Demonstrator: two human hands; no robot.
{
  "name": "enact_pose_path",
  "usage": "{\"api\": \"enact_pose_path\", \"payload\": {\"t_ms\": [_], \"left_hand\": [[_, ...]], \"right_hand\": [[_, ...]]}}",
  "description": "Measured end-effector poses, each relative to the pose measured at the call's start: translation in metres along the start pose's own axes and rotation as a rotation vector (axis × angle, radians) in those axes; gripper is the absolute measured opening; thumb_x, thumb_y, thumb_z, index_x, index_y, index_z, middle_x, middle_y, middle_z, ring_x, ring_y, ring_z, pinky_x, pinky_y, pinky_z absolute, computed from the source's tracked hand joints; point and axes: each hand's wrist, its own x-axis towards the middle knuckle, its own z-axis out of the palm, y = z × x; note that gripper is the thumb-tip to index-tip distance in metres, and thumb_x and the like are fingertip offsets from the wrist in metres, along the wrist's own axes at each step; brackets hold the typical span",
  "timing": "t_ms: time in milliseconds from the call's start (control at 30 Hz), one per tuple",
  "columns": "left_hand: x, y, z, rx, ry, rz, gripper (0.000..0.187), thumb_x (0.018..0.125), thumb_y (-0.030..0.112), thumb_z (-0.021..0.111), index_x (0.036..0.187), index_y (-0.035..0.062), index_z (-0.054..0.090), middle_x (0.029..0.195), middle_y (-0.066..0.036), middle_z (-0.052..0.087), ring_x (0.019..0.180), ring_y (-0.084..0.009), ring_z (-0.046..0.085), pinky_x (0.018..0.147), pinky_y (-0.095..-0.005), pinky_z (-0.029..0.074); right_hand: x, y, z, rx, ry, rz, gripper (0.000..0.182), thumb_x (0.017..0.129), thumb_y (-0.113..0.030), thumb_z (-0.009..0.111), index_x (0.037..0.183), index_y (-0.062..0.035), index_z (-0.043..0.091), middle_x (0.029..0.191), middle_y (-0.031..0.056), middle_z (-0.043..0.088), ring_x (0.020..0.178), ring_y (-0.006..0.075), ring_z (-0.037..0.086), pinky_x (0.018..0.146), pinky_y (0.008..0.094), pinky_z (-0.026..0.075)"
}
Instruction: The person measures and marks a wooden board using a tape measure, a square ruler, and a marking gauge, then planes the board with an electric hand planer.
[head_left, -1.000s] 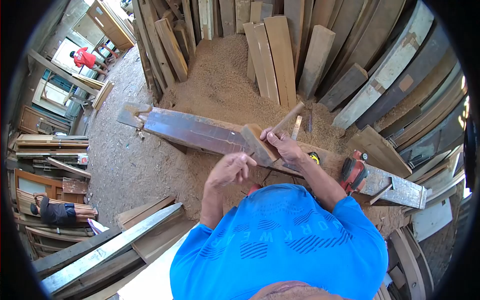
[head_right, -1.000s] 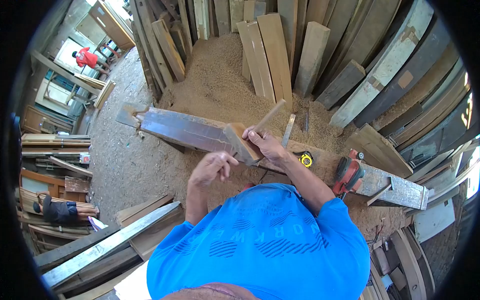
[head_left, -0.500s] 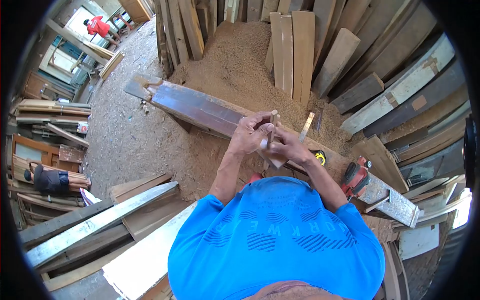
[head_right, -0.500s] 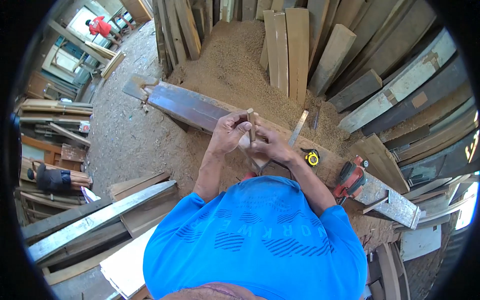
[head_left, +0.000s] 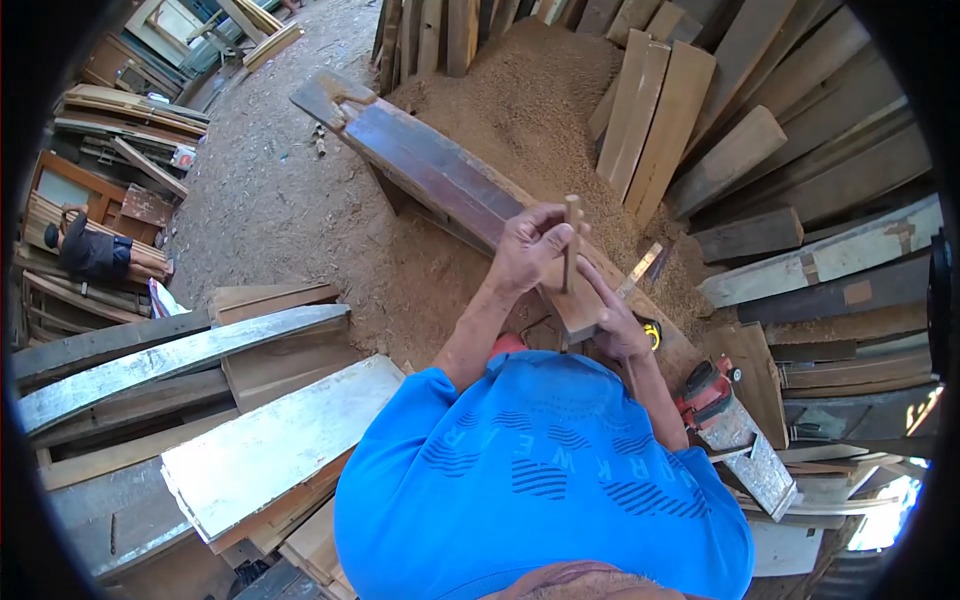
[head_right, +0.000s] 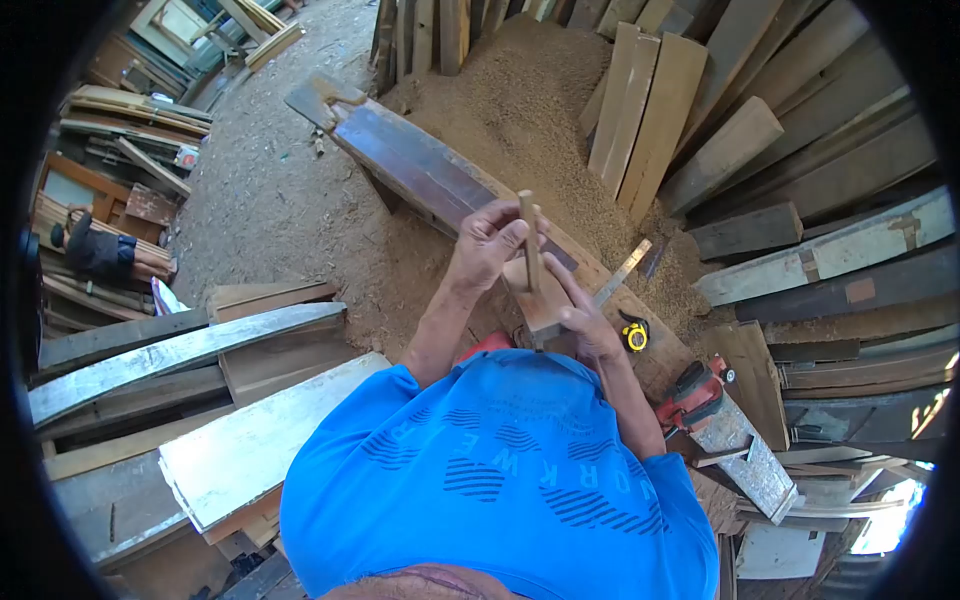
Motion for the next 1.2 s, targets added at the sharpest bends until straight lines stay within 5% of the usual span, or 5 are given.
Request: {"api": "enact_pose_path", "payload": {"t_ms": [367, 533, 700, 900, 1200], "left_hand": [[0.002, -0.027, 0.023, -0.069, 0.031, 0.056, 0.071, 0.102, 0.032, 0.060, 0.155, 0.0000, 0.026, 0.136, -0.015, 0.056, 0.118, -0.0189, 0.060, 0.102, -0.0355, 0.050], [-0.025, -0.203, -0.093, 0.533, 0.744, -0.178, 0.113, 0.086, 0.051, 0.076, 0.158, -0.0008, 0.005, 0.145, -0.023, 0.047, 0.131, -0.0309, 0.050, 0.111, -0.0418, 0.041], [-0.062, -0.209, 0.000, 1.059, 0.464, -0.725, 0.137, 0.068, 0.047, 0.088, 0.159, 0.0064, -0.006, 0.156, -0.042, 0.013, 0.144, -0.0534, 0.025, 0.116, -0.0564, 0.030], [-0.047, -0.226, 0.000, 1.225, 0.447, -0.710, 0.135, 0.070, 0.035, 0.088, 0.160, 0.0217, -0.012, 0.150, -0.052, 0.005, 0.141, -0.0642, 0.020, 0.115, -0.0591, 0.030], [-0.075, -0.266, -0.059, 1.083, 0.688, -0.274, 0.116, 0.073, 0.021, 0.082, 0.160, 0.0130, 0.005, 0.150, -0.042, 0.025, 0.138, -0.0539, 0.034, 0.114, -0.0487, 0.035]], "right_hand": [[-0.005, -0.042, -0.070, -0.112, -0.002, 0.025, 0.056, 0.089, -0.024, 0.065, 0.139, -0.0022, 0.052, 0.131, 0.0094, 0.057, 0.118, 0.0175, 0.055, 0.101, 0.0307, 0.044], [-0.015, -0.055, -0.089, 0.124, 0.010, 0.071, 0.047, 0.093, -0.021, 0.057, 0.136, -0.0022, 0.050, 0.126, 0.0111, 0.059, 0.113, 0.0187, 0.060, 0.096, 0.0326, 0.051], [-0.017, -0.057, -0.107, 0.219, 0.051, 0.085, 0.051, 0.093, -0.024, 0.056, 0.138, -0.0038, 0.047, 0.129, 0.0135, 0.057, 0.117, 0.0236, 0.060, 0.101, 0.0391, 0.049], [-0.015, -0.057, -0.118, 0.250, 0.054, 0.095, 0.055, 0.091, -0.031, 0.058, 0.138, -0.0045, 0.047, 0.131, 0.0148, 0.057, 0.117, 0.0256, 0.059, 0.103, 0.0420, 0.048], [-0.036, -0.072, -0.125, 0.264, 0.083, 0.183, 0.055, 0.091, -0.035, 0.061, 0.138, -0.0099, 0.047, 0.131, 0.0122, 0.057, 0.114, 0.0240, 0.060, 0.087, 0.0461, 0.056]]}}
